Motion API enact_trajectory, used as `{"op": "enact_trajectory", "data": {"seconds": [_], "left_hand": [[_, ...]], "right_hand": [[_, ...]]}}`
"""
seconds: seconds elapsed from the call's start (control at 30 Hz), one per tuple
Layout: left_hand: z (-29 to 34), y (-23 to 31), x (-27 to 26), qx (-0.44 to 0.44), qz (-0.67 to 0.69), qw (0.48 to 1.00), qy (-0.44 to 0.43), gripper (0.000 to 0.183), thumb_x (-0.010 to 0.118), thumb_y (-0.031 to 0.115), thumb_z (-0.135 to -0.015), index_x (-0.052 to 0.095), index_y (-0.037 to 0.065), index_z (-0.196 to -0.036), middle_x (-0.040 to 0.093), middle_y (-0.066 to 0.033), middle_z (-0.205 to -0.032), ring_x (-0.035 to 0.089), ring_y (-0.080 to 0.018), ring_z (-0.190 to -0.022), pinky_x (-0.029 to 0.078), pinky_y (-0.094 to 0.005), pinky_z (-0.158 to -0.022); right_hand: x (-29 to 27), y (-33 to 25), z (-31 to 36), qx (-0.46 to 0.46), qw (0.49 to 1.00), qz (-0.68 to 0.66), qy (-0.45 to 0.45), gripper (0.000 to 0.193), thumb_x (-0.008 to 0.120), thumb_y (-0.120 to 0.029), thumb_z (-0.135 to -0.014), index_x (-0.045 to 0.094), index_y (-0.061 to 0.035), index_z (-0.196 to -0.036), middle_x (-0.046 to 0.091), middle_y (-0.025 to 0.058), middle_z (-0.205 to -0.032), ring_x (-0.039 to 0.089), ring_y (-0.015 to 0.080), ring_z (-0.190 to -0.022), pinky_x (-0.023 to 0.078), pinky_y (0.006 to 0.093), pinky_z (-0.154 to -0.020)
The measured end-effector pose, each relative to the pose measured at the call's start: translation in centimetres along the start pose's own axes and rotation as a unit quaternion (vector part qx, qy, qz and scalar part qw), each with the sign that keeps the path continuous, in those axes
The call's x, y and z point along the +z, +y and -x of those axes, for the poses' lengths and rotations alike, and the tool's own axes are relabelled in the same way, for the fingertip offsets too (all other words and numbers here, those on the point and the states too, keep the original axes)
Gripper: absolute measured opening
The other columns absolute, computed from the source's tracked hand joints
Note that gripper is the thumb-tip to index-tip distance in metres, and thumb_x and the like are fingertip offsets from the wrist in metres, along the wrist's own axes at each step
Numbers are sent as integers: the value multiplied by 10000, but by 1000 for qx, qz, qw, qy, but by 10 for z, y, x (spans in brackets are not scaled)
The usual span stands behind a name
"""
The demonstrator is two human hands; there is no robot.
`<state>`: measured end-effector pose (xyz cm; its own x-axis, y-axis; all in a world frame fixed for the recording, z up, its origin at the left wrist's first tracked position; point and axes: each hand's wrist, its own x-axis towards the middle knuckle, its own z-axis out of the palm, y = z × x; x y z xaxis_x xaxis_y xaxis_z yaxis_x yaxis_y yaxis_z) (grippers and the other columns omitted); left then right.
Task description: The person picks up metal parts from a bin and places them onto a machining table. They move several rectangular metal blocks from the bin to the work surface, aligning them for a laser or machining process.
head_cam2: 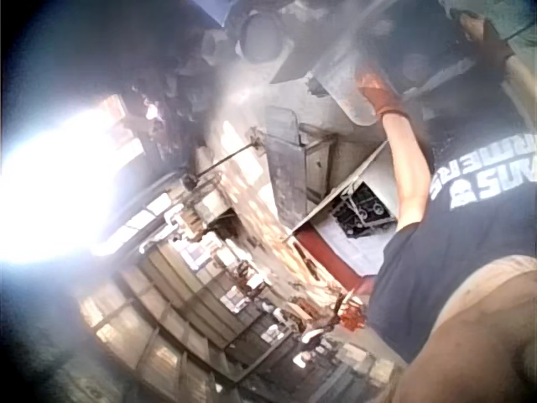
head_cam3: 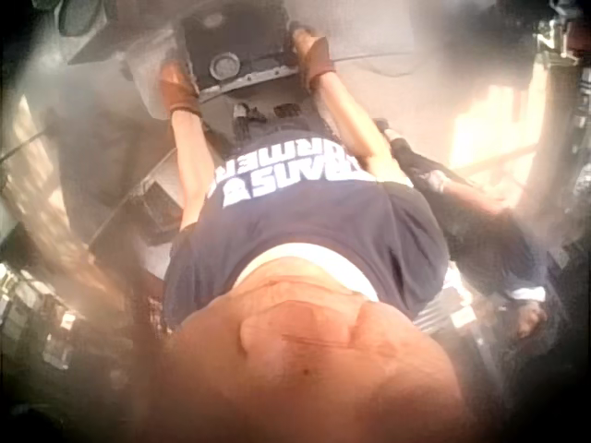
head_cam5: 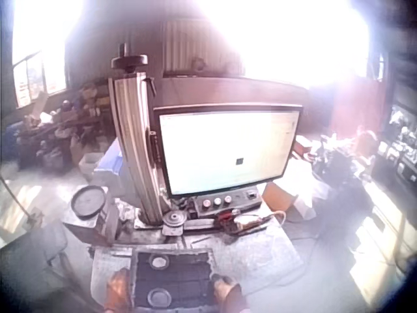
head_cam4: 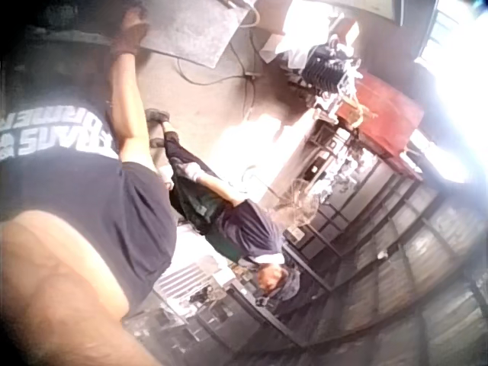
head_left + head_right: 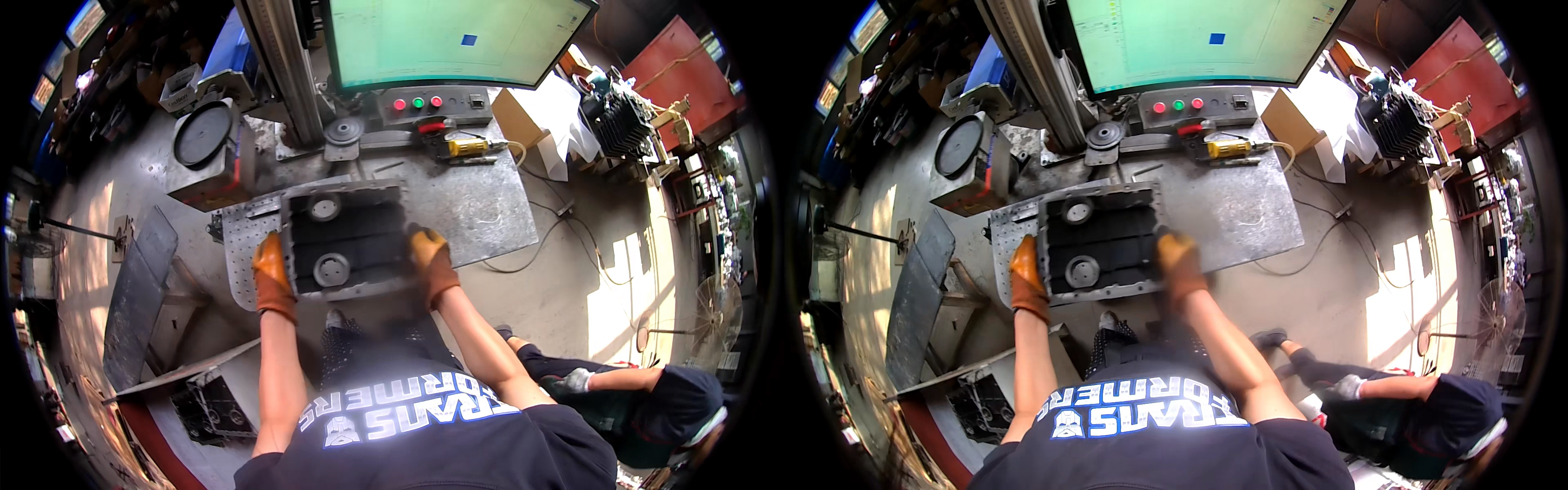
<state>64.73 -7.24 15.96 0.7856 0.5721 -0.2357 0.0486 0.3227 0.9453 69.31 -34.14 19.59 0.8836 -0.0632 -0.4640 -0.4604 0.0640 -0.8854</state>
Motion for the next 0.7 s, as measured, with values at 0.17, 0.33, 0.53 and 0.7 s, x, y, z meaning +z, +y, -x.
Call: {"op": "enact_trajectory", "data": {"seconds": [0.17, 0.33, 0.53, 0.7], "left_hand": [[46, -45, 159, -88, -61, 993, -45, 232, 512, 265, -848, 597, 59, -911, 561, 1, -756, 490, -91, -617, 402, -229, -547], [42, -155, 237, -78, -236, 963, -106, 340, 537, 344, -795, 602, 14, -843, 627, -171, -774, 605, -326, -746, 462, -383, -642], [68, -121, 269, -58, -404, 913, -19, 257, 566, 322, -706, 614, 76, -764, 624, -166, -760, 611, -319, -757, 480, -385, -627], [98, -117, 250, 95, -256, 959, -75, 316, 497, 263, -817, 520, 38, -1037, 596, -169, -702, 585, -345, -690, 451, -427, -610]], "right_hand": [[-149, 25, -43, -44, 980, -131, 143, 159, 493, -209, -833, 529, -76, -753, 460, -21, -604, 376, 108, -523, 323, 268, -471], [-214, 19, -52, 14, 965, -92, 244, 167, 467, -189, -840, 467, -118, -689, 393, -46, -596, 348, 90, -523, 288, 271, -461], [-283, 107, -93, 34, 983, -115, 137, 483, 512, -419, -817, 545, -44, -1120, 560, 60, -1120, 548, 236, -961, 442, 387, -835], [-285, 116, -113, 62, 989, -6, 137, 356, 543, -311, -783, 603, -54, -1022, 600, 86, -1003, 573, 212, -843, 443, 348, -790]]}}
